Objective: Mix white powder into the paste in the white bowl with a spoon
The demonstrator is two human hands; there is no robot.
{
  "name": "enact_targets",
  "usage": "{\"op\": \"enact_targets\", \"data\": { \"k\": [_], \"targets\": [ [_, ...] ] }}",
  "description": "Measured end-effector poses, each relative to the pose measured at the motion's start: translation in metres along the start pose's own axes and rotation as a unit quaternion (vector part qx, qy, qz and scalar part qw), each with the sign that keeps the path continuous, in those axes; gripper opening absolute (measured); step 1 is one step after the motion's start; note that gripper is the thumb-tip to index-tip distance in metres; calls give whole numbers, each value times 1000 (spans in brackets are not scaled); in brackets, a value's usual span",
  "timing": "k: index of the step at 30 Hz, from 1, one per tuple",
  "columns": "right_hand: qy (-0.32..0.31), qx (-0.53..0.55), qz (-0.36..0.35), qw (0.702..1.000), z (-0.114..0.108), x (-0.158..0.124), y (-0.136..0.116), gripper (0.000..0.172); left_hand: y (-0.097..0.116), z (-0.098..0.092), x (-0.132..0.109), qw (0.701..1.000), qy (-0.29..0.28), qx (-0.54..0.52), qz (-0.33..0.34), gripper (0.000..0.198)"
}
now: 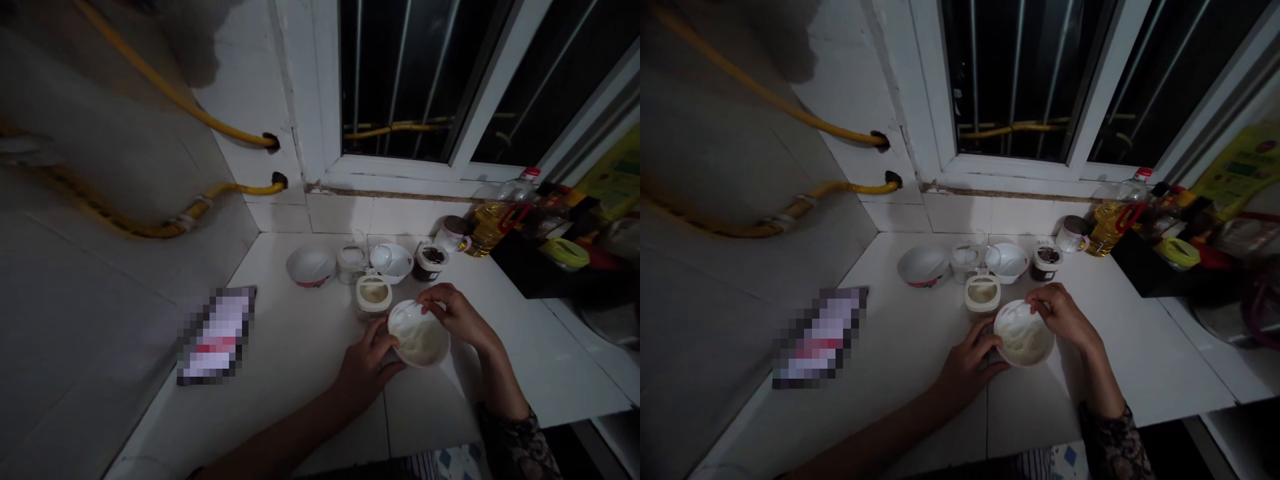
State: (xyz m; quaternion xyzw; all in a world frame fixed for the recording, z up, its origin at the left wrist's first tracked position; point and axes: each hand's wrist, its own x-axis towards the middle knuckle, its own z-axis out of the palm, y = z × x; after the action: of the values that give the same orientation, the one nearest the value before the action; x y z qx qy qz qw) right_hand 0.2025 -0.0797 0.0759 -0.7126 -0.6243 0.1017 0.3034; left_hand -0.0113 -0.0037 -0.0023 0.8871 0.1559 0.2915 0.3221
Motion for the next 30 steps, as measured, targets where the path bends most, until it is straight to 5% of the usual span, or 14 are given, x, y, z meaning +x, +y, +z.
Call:
{"op": "enact_targets", "data": {
  "k": [3, 9, 13, 18, 22, 26, 30],
  "targets": [
    [-45, 21, -43, 998, 3, 0, -5, 21, 0, 0, 0, 1000, 3, 0, 6, 20],
    [24, -6, -54, 998, 1, 0, -6, 20, 1, -1, 1, 1000, 5, -1, 7, 20],
    [-55, 29, -92, 994, 0, -2, -9, 19, 1, 0, 1, 1000, 6, -3, 5, 21],
    [-11, 15, 1, 1000, -3, -3, -7, 19, -1, 1, 1, 1000, 11, -13, 11, 20],
    [-50, 23, 39, 998, 1, -1, -13, 20, -1, 1, 1, 1000, 10, -7, 13, 20],
    [-69, 127, 75, 987, 3, 1, -18, 18, -1, 1, 1, 1000, 15, -6, 17, 20],
    [-56, 280, 178, 942, -3, 4, -11, 12, -1, 1, 0, 1000, 13, -1, 19, 22]
  ]
}}
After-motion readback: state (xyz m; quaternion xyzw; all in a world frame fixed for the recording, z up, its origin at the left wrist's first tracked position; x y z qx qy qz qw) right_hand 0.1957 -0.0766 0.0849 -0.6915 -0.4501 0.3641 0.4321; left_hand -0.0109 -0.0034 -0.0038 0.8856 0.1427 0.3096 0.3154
